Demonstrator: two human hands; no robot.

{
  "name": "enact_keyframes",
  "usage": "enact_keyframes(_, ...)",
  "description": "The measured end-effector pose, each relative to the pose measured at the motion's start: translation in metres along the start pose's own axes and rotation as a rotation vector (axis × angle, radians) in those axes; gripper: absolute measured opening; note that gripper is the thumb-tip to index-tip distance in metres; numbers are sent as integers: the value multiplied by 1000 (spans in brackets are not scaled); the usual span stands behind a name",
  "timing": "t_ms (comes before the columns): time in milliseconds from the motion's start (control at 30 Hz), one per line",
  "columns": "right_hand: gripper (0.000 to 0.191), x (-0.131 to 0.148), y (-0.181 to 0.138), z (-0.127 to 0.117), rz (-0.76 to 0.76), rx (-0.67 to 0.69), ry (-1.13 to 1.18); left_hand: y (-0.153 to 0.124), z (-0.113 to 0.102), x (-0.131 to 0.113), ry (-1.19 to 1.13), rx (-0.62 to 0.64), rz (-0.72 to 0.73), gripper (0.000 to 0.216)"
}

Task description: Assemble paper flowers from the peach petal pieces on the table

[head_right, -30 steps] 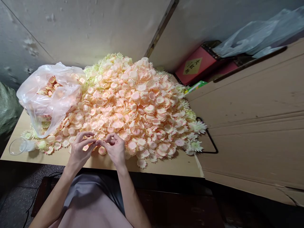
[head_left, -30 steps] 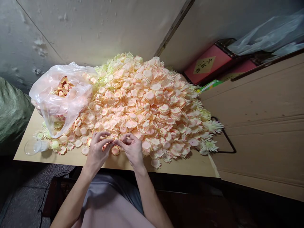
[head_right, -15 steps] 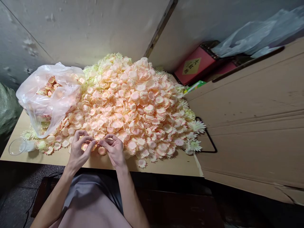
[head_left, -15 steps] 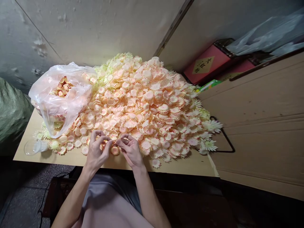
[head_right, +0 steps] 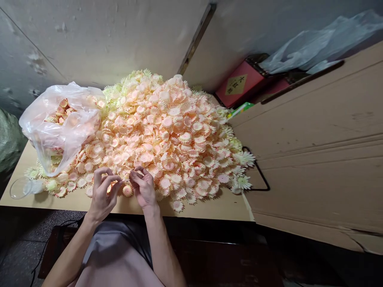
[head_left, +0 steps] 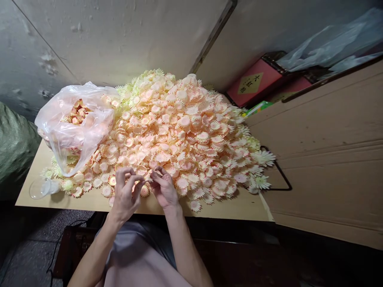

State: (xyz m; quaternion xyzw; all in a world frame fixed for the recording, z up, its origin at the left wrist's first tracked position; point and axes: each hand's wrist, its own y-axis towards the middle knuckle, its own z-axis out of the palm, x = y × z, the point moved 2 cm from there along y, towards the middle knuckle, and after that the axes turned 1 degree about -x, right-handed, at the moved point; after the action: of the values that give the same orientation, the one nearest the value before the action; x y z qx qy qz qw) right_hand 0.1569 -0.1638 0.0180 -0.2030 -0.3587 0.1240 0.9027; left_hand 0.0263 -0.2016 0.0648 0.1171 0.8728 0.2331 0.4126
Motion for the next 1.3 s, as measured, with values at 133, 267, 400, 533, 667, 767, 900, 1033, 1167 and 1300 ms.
enact_keyframes(133, 39, 1, -1, 7, -6, -76, 48, 1, 2, 0, 134, -55, 142, 12)
enact_keyframes(267, 38, -4, 0, 14, -3, -122, 113, -1, 3, 5, 172, -101, 218, 17)
enact_keyframes(400, 37, -13, -1, 21, -19, -182, 139, -5, 6, 14, 143, -168, 229, 20)
enact_keyframes(533, 37, -22, -4, 30, -149, -324, 156, -9, 14, 20, 157, -261, 201, 19)
enact_keyframes(667, 34, -23, -5, 29, -349, -369, 47, -6, 20, 26, 142, -266, 27, 12)
enact_keyframes(767, 31, -17, -5, 20, -386, -201, -170, 0, 17, 30, 99, -192, -116, 8)
enact_keyframes(900, 33, -4, -6, 10, -355, 9, -355, 7, 6, 31, 92, -84, -101, 7)
enact_keyframes(1033, 31, 8, -7, 10, -416, 17, -495, 9, 2, 31, 177, 57, -23, 6)
enact_keyframes(1167, 28, 13, -6, 12, -482, 34, -616, 11, 2, 32, 240, 45, 51, 8)
enact_keyframes(1300, 29, 19, -7, 13, -519, 83, -721, 12, 2, 29, 264, 9, 92, 8)
